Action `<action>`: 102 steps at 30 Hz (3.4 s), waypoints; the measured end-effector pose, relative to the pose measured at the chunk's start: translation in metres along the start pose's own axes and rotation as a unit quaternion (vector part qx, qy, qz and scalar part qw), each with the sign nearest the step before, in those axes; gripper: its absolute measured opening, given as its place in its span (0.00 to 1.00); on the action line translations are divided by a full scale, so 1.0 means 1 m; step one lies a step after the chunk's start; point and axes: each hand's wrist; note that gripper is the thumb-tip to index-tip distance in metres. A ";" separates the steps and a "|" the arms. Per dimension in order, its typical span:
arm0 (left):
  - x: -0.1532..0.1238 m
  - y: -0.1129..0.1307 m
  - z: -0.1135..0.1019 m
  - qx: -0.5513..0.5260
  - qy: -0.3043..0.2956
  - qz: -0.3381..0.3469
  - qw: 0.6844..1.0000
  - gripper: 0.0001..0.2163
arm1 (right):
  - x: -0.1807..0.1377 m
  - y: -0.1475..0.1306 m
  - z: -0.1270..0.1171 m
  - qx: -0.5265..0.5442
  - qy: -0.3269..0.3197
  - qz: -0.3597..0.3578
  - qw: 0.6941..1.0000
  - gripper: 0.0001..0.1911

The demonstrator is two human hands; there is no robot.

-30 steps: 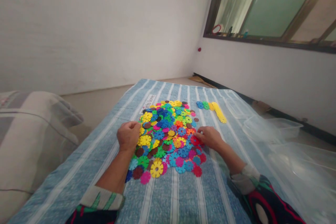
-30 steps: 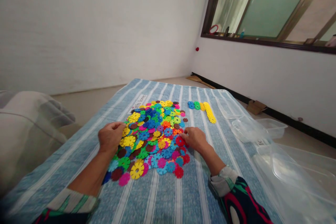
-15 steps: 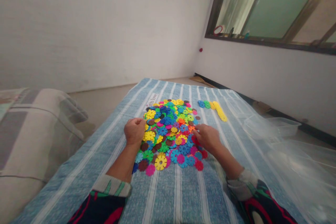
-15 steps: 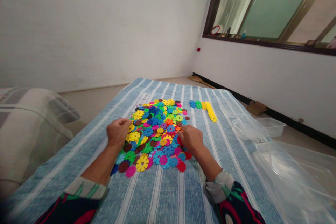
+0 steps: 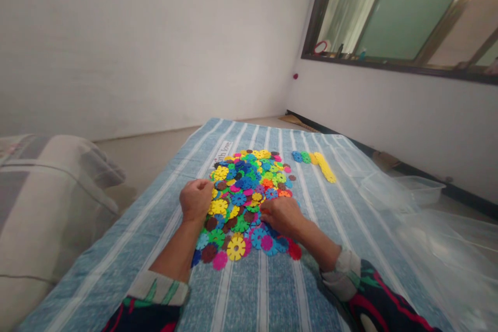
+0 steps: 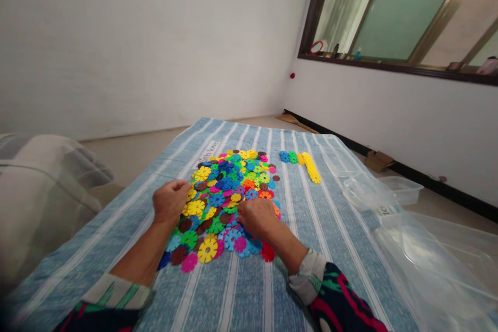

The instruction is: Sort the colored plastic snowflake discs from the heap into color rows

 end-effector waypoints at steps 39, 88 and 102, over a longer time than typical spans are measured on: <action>0.002 0.009 -0.010 0.047 -0.036 0.027 0.998 0.10 | 0.010 0.037 -0.009 0.090 0.010 -0.059 0.994 0.16; 0.003 0.015 -0.019 0.098 -0.084 0.016 0.992 0.14 | 0.123 0.280 -0.001 0.020 0.087 0.202 0.975 0.12; 0.006 0.014 -0.019 0.092 -0.071 0.034 0.993 0.10 | 0.116 0.273 -0.006 0.018 0.107 0.190 0.976 0.12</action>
Point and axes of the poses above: each hand's wrist, its own x-axis towards the middle knuckle, its own z-axis out of the palm, y = z × x, and after that the axes turned 3 degrees about z, right-handed
